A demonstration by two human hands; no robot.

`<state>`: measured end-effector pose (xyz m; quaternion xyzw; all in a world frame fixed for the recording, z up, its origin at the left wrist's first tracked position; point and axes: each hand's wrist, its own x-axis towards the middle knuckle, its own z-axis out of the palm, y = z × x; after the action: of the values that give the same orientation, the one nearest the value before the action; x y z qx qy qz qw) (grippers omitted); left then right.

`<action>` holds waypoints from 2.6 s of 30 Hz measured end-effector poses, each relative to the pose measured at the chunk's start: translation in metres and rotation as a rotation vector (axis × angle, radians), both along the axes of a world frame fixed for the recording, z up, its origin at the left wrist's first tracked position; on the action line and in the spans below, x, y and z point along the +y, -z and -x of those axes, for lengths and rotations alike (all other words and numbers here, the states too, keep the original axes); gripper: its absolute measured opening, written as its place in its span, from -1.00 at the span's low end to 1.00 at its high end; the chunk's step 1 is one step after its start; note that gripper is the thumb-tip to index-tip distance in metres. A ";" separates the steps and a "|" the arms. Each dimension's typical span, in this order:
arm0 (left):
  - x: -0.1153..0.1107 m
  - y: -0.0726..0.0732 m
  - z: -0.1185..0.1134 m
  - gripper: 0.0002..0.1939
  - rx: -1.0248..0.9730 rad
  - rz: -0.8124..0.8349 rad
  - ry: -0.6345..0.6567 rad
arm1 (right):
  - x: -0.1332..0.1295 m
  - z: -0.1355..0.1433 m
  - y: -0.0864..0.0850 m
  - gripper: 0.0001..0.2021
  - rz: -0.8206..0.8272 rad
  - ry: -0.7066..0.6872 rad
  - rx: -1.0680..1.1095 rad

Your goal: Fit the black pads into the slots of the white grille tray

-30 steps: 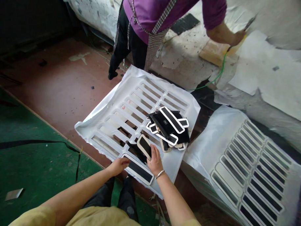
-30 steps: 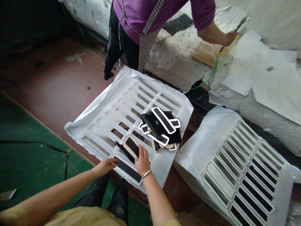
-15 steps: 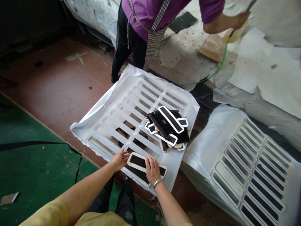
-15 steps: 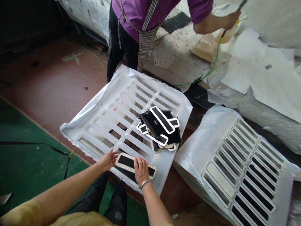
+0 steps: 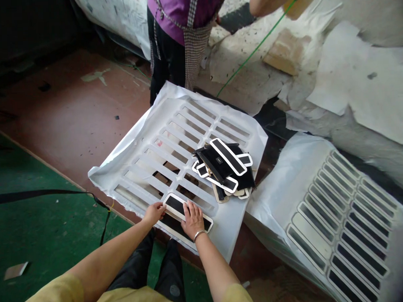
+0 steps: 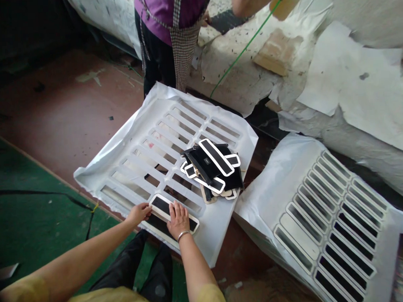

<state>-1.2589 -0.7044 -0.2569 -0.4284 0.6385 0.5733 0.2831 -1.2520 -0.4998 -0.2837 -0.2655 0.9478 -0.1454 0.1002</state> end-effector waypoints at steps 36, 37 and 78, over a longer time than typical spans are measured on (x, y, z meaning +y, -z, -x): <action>-0.020 0.009 0.033 -0.83 0.153 0.498 0.696 | 0.009 0.002 -0.014 -0.51 -0.113 0.070 -0.154; -0.020 0.008 0.033 -0.84 0.168 0.476 0.710 | 0.008 0.001 -0.016 -0.50 -0.121 0.085 -0.149; 0.052 -0.057 0.117 -0.64 0.213 -0.192 -0.010 | 0.148 0.321 -0.103 -0.68 -0.393 0.569 -0.297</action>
<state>-1.3757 -0.6520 -0.2003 -0.3395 0.6050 0.6753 0.2504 -1.5733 -0.3522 -0.1804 0.0565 0.9686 -0.0196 0.2413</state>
